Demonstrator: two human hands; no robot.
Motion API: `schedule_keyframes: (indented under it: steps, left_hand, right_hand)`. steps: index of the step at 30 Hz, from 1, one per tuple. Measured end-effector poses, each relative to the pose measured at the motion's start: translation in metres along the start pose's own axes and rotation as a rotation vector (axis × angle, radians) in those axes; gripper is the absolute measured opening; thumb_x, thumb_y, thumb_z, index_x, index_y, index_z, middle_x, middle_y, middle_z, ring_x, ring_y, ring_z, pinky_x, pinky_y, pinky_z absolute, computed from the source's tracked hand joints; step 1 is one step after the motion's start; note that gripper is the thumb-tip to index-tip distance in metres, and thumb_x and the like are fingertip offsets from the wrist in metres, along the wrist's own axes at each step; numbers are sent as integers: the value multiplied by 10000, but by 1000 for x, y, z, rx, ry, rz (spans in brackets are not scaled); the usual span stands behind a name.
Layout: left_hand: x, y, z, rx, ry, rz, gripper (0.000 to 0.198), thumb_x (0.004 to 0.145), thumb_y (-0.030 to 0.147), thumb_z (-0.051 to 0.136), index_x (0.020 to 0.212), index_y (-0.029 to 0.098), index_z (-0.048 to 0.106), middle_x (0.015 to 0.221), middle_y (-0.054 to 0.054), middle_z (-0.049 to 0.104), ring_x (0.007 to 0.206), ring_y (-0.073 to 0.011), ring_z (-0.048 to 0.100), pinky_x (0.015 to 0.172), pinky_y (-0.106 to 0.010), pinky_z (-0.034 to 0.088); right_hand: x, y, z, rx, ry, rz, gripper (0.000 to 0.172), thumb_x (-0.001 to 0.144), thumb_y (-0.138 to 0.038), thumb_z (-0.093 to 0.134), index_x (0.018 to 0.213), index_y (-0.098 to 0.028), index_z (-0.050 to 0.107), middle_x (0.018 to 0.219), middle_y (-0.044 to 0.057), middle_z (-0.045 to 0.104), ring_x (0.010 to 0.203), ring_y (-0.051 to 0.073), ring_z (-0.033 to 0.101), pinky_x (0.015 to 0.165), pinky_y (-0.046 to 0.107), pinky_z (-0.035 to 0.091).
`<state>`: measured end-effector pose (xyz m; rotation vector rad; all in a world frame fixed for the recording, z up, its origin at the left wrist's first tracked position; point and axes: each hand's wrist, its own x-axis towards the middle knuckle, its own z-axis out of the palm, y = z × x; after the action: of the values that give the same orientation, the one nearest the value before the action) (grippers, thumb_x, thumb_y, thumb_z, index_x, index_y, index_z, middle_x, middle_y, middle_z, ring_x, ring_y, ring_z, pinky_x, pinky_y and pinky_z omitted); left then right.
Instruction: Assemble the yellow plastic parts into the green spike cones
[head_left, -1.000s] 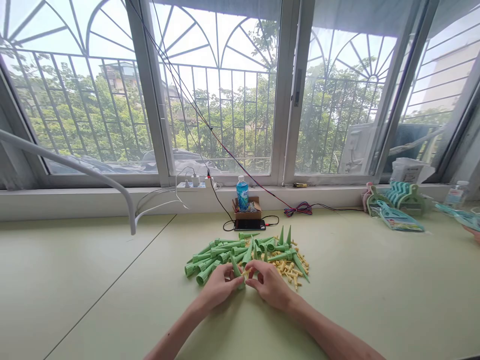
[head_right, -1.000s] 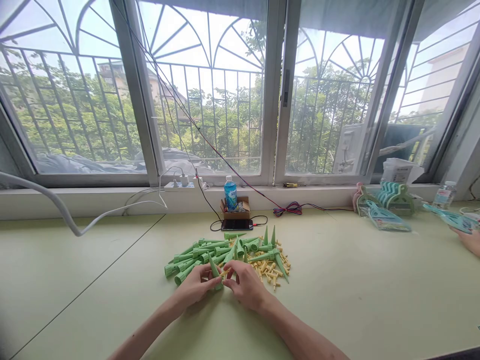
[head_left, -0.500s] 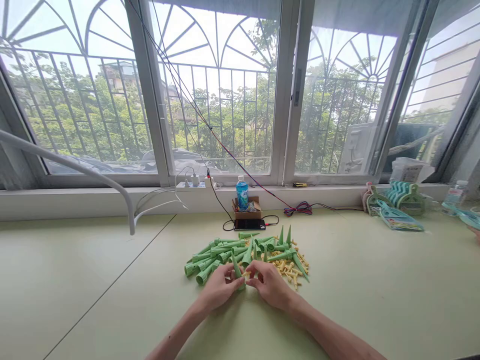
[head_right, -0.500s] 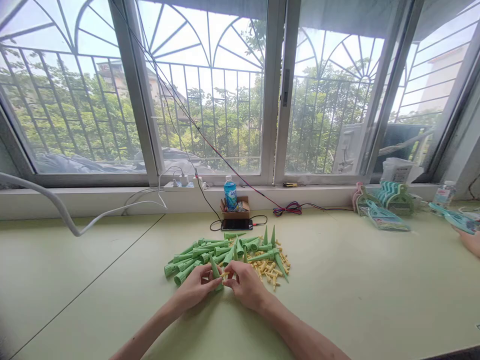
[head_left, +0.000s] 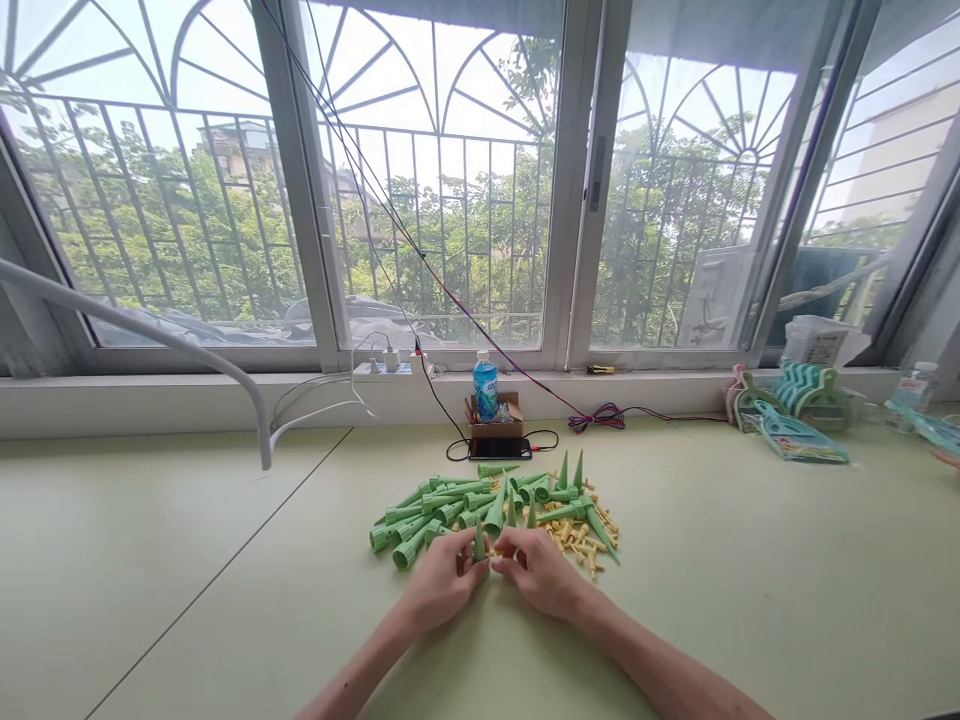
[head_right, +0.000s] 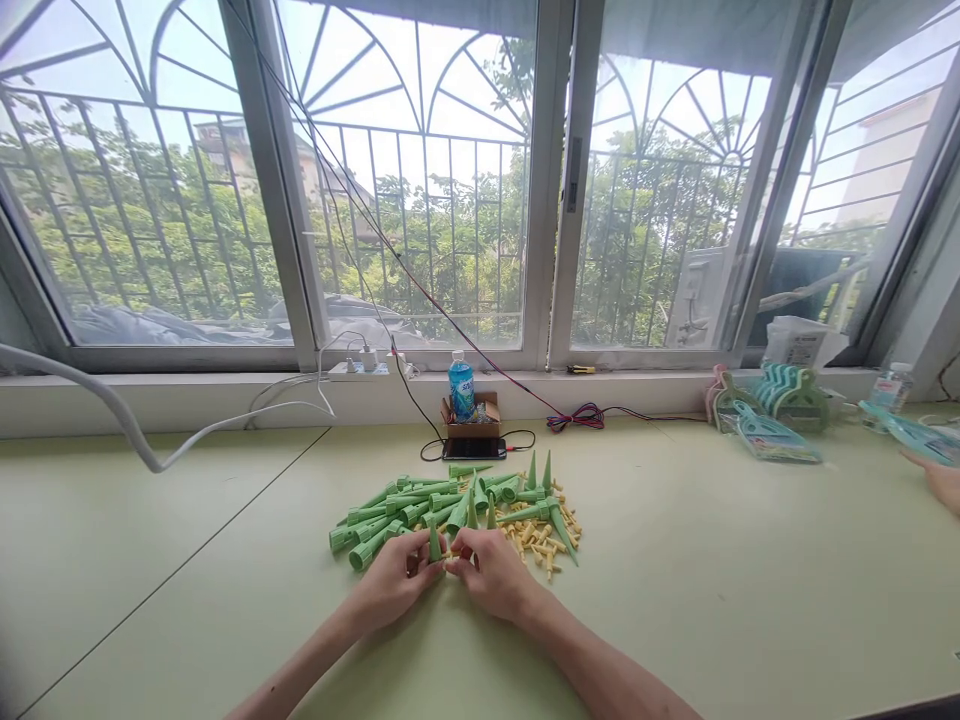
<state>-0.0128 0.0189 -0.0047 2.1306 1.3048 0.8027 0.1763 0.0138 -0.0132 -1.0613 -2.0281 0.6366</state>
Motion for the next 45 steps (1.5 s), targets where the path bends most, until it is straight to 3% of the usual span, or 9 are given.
schedule_keyframes:
  steps: [6, 12, 22, 27, 33, 45]
  left_hand:
    - [0, -1, 1, 17, 17, 40, 170, 792, 227, 534, 667, 186, 426, 610, 39, 415, 577, -112, 345, 537, -236, 260]
    - [-2, 3, 1, 46, 6, 87, 89, 791, 200, 517, 709, 177, 493, 591, 46, 411, 563, -111, 336, 529, -233, 249]
    - [-4, 8, 1, 92, -10, 103, 147, 790, 219, 533, 676, 184, 446, 585, 37, 465, 551, -112, 372, 531, -232, 260]
    - [-5, 9, 1, 59, -41, 92, 161, 787, 224, 546, 679, 184, 433, 587, 41, 456, 546, -105, 367, 518, -224, 262]
    - [-5, 9, 1, 24, -62, 100, 70, 798, 221, 543, 758, 163, 549, 597, 43, 447, 556, -106, 375, 526, -223, 280]
    - [-6, 11, 1, -36, -73, 83, 127, 817, 243, 553, 838, 143, 629, 618, 34, 462, 573, -110, 375, 535, -226, 293]
  right_hand:
    - [-1, 1, 1, 6, 8, -10, 96, 855, -179, 587, 760, -169, 591, 652, -21, 576, 604, 111, 471, 577, 199, 323]
    - [0, 2, 2, 5, 5, -36, 205, 894, -187, 515, 689, -172, 527, 606, -34, 509, 570, 99, 418, 559, 201, 290]
    - [1, 1, 2, -41, 6, -22, 349, 922, -246, 466, 603, -182, 341, 550, -44, 374, 537, 94, 324, 530, 227, 223]
    - [0, 1, 2, -56, -3, -18, 362, 945, -282, 441, 608, -182, 354, 551, -39, 392, 533, 95, 325, 528, 230, 224]
    - [1, 2, 2, -94, -10, -17, 355, 955, -281, 434, 616, -180, 401, 563, -28, 443, 528, 97, 344, 531, 232, 230]
    - [-1, -1, 1, -115, 0, -7, 386, 974, -300, 425, 611, -172, 465, 573, -12, 509, 532, 101, 394, 539, 234, 246]
